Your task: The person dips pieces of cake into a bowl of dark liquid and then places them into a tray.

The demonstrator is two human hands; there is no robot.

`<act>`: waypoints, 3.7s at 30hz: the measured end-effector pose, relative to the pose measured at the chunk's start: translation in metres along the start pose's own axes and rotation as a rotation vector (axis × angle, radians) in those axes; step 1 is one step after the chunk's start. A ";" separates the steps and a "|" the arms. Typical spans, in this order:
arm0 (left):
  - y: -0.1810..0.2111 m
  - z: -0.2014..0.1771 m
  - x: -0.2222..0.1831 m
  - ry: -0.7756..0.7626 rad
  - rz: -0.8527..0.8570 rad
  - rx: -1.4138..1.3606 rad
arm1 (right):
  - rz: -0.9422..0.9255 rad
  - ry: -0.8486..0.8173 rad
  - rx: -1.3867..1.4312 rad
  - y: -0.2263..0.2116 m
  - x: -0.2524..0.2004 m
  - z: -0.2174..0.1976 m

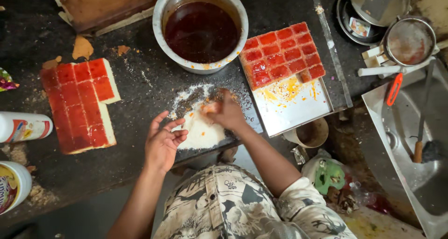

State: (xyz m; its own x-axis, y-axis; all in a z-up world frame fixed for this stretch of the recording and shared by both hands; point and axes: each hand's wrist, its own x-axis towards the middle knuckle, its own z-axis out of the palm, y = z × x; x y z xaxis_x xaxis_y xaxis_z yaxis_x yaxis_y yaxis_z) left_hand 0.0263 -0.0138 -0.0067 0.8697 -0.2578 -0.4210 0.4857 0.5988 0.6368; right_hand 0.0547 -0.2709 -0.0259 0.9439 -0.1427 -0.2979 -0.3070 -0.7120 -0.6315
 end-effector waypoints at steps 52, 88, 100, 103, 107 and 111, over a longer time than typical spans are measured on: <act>0.035 -0.101 -0.055 0.129 0.242 -0.202 | -0.747 0.163 -0.030 -0.169 0.063 0.137; 0.025 -0.035 -0.027 0.179 0.208 -0.187 | -0.337 -0.125 -0.852 -0.111 0.186 -0.088; 0.008 -0.023 -0.030 0.261 0.273 -0.217 | -0.774 -0.161 -0.915 -0.089 0.219 -0.099; 0.010 -0.019 -0.028 0.241 0.311 -0.219 | -0.375 -0.305 -0.783 -0.087 0.226 -0.103; 0.011 -0.019 -0.027 0.238 0.309 -0.204 | -0.539 -0.123 -0.525 -0.071 0.230 -0.110; 0.012 -0.020 -0.025 0.222 0.317 -0.206 | -0.900 -0.186 -0.895 -0.063 0.223 -0.088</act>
State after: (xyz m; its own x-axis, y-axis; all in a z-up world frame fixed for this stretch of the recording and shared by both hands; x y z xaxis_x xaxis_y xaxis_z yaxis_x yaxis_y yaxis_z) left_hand 0.0085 0.0154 -0.0016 0.9221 0.1188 -0.3683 0.1506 0.7665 0.6244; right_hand 0.2950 -0.3178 0.0103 0.7216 0.6737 -0.1592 0.6843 -0.7291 0.0160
